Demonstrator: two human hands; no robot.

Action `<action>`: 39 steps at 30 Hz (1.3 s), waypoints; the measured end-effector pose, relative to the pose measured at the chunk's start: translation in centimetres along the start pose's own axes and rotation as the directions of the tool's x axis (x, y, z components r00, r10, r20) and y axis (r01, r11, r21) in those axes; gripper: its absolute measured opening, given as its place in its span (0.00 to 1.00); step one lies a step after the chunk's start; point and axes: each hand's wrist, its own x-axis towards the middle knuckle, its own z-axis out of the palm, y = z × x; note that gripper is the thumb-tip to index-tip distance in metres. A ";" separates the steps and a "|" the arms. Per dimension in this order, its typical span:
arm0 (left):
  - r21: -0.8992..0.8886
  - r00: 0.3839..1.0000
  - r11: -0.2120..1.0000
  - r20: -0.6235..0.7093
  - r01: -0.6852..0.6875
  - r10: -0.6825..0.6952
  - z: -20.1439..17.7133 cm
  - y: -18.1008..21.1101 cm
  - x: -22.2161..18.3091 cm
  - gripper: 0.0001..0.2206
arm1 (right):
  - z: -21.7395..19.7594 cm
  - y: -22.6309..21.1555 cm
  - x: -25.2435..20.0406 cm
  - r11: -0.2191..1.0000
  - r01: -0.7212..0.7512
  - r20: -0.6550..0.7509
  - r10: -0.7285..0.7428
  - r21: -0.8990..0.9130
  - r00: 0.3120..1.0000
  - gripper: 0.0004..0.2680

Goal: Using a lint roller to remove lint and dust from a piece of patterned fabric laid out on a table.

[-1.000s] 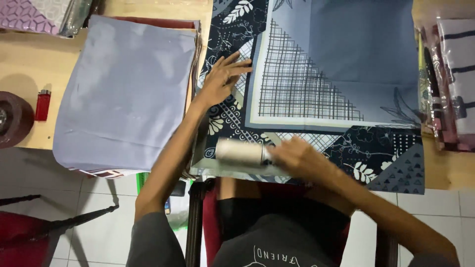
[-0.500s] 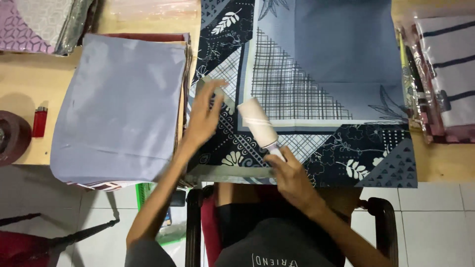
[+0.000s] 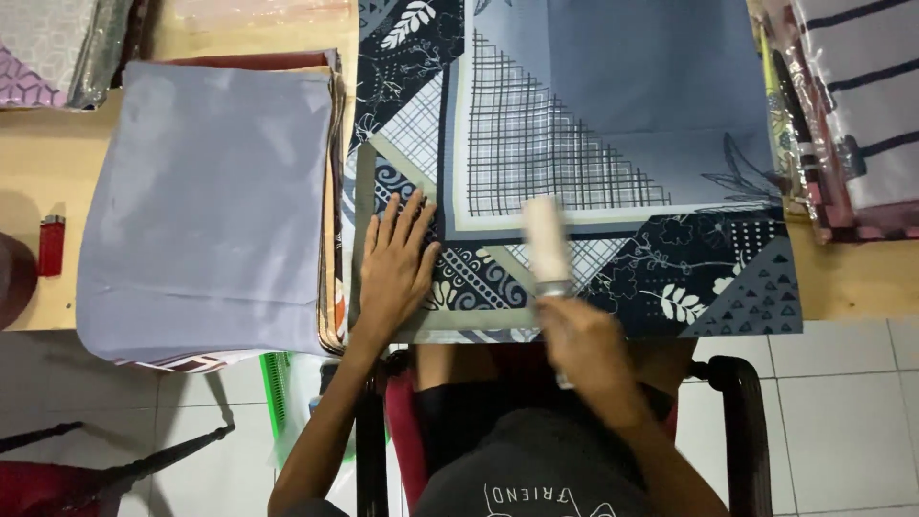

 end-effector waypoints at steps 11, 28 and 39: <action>0.061 0.999 0.997 0.005 -0.050 0.049 0.6 -0.7 0.0 0.25 | -5.0 4.3 -4.9 0.974 -0.226 -0.341 0.218 0.015 0.915 0.07; 0.037 0.999 0.999 0.003 -0.039 0.039 -0.7 0.5 0.1 0.23 | -7.3 8.3 -6.4 0.873 -0.448 -0.182 0.481 0.195 0.858 0.08; 0.028 0.999 0.998 -0.006 -0.050 0.050 -0.8 0.5 0.3 0.23 | -0.3 0.7 -4.6 0.952 0.039 -0.071 -0.018 0.303 0.997 0.07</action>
